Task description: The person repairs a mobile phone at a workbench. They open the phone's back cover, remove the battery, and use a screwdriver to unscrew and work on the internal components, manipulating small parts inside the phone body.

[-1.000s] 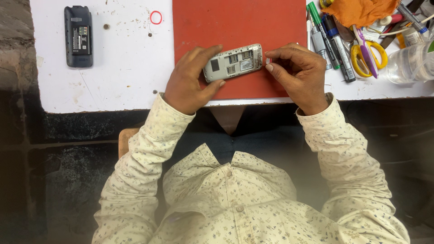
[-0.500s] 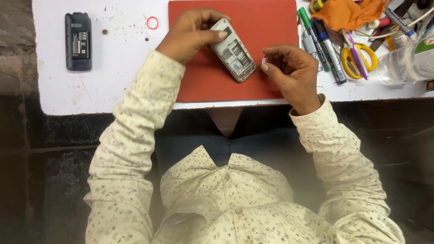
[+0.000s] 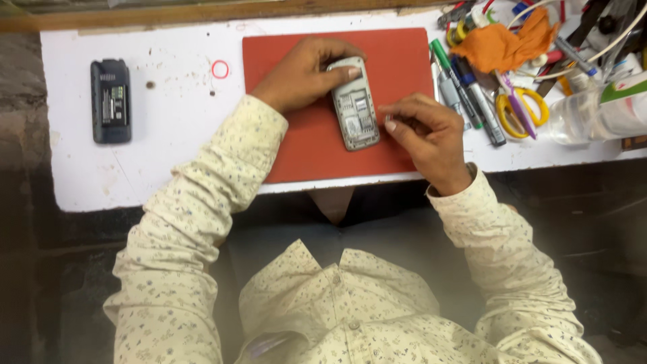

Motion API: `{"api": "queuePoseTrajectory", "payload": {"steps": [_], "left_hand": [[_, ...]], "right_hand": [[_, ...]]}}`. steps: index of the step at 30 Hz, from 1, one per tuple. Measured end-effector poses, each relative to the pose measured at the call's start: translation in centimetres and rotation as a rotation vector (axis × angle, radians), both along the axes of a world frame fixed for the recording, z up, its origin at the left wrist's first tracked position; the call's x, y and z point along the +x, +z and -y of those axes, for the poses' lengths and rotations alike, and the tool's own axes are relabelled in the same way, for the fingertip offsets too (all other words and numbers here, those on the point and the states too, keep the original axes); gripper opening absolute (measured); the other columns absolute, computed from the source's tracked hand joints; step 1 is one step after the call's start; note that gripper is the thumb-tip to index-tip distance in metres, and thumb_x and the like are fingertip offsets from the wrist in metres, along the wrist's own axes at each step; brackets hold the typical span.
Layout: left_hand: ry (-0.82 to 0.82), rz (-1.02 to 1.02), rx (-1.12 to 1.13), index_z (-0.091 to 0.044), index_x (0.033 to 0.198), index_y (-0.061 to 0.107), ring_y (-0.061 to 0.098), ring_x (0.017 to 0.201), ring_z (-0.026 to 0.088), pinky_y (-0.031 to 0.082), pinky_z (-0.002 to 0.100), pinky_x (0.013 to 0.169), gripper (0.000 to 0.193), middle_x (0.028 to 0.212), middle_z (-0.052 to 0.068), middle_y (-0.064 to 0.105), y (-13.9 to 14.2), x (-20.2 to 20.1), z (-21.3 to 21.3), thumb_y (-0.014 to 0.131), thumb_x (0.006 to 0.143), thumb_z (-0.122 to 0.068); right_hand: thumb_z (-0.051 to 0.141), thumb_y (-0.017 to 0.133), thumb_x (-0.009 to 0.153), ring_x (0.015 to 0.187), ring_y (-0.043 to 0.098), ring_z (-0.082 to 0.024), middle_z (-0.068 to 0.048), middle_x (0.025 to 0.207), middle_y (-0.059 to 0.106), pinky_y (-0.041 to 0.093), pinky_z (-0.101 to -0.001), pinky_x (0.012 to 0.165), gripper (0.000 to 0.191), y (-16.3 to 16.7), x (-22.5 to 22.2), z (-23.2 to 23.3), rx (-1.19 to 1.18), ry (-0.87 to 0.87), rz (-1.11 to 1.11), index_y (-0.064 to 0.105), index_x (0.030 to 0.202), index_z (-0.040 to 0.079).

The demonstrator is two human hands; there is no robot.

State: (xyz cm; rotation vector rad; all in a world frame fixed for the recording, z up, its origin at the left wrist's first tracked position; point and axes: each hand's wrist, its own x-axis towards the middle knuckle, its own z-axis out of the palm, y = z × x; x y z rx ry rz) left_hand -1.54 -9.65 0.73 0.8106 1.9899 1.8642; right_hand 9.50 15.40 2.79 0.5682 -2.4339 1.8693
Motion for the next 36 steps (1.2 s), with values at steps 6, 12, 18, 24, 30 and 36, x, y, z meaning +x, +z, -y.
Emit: {"api": "queuePoseTrajectory", "payload": {"steps": [6, 12, 18, 24, 30, 36], "left_hand": [[0.056, 0.016, -0.003, 0.001, 0.126, 0.066, 0.070, 0.107, 0.014, 0.059, 0.029, 0.094, 0.034, 0.114, 0.009, 0.074, 0.3, 1.2, 0.3, 0.069, 0.098, -0.017], [0.106, -0.100, -0.040, 0.001, 0.123, 0.068, 0.070, 0.108, 0.017, 0.058, 0.032, 0.096, 0.031, 0.113, 0.010, 0.075, 1.0, 1.7, 0.4, 0.072, 0.097, -0.016], [0.128, -0.102, -0.065, -0.001, 0.122, 0.069, 0.072, 0.104, 0.017, 0.060, 0.032, 0.092, 0.030, 0.110, 0.010, 0.076, 1.4, 2.0, 0.4, 0.072, 0.097, -0.017], [0.124, -0.156, -0.071, -0.001, 0.122, 0.069, 0.072, 0.102, 0.017, 0.060, 0.032, 0.091, 0.029, 0.109, 0.010, 0.076, 1.3, 2.0, 0.4, 0.071, 0.099, -0.018], [0.129, -0.183, -0.072, 0.000, 0.121, 0.069, 0.073, 0.101, 0.017, 0.061, 0.032, 0.090, 0.027, 0.109, 0.010, 0.076, 1.2, 2.1, 0.3, 0.070, 0.100, -0.017], [0.144, -0.165, -0.092, -0.002, 0.122, 0.069, 0.075, 0.101, 0.018, 0.063, 0.033, 0.091, 0.028, 0.110, 0.010, 0.077, 1.0, 2.2, 0.1, 0.070, 0.099, -0.018]], "right_hand": [[-0.009, 0.066, 0.096, 0.093, 0.070, -0.013, -0.010, 0.103, 0.074, 0.060, -0.0242, 0.086, 0.014, 0.0, -0.1, 0.6, -0.222, 0.005, 0.146, 0.067, 0.109, -0.003], [-0.010, 0.068, 0.096, 0.099, 0.068, -0.013, -0.010, 0.113, 0.067, 0.060, -0.0250, 0.087, 0.012, -0.4, -0.3, 0.5, -0.206, 0.020, 0.018, 0.068, 0.107, -0.004], [-0.009, 0.070, 0.097, 0.091, 0.064, -0.010, -0.008, 0.106, 0.067, 0.054, -0.0215, 0.080, 0.012, -0.6, -0.3, 0.2, -0.172, 0.009, 0.004, 0.067, 0.108, -0.004], [-0.009, 0.069, 0.098, 0.092, 0.064, -0.010, -0.008, 0.107, 0.066, 0.055, -0.0216, 0.082, 0.012, -0.1, 0.1, 0.3, -0.163, 0.018, 0.001, 0.069, 0.109, -0.004], [-0.006, 0.076, 0.095, 0.081, 0.062, -0.007, -0.008, 0.100, 0.070, 0.048, -0.0171, 0.067, 0.015, 1.0, 0.4, 0.5, 0.018, -0.037, -0.028, 0.073, 0.109, -0.005], [-0.005, 0.077, 0.094, 0.081, 0.063, -0.007, -0.009, 0.101, 0.072, 0.048, -0.0162, 0.067, 0.018, 1.4, 0.5, 0.7, 0.046, -0.055, -0.024, 0.074, 0.112, -0.004]]}}
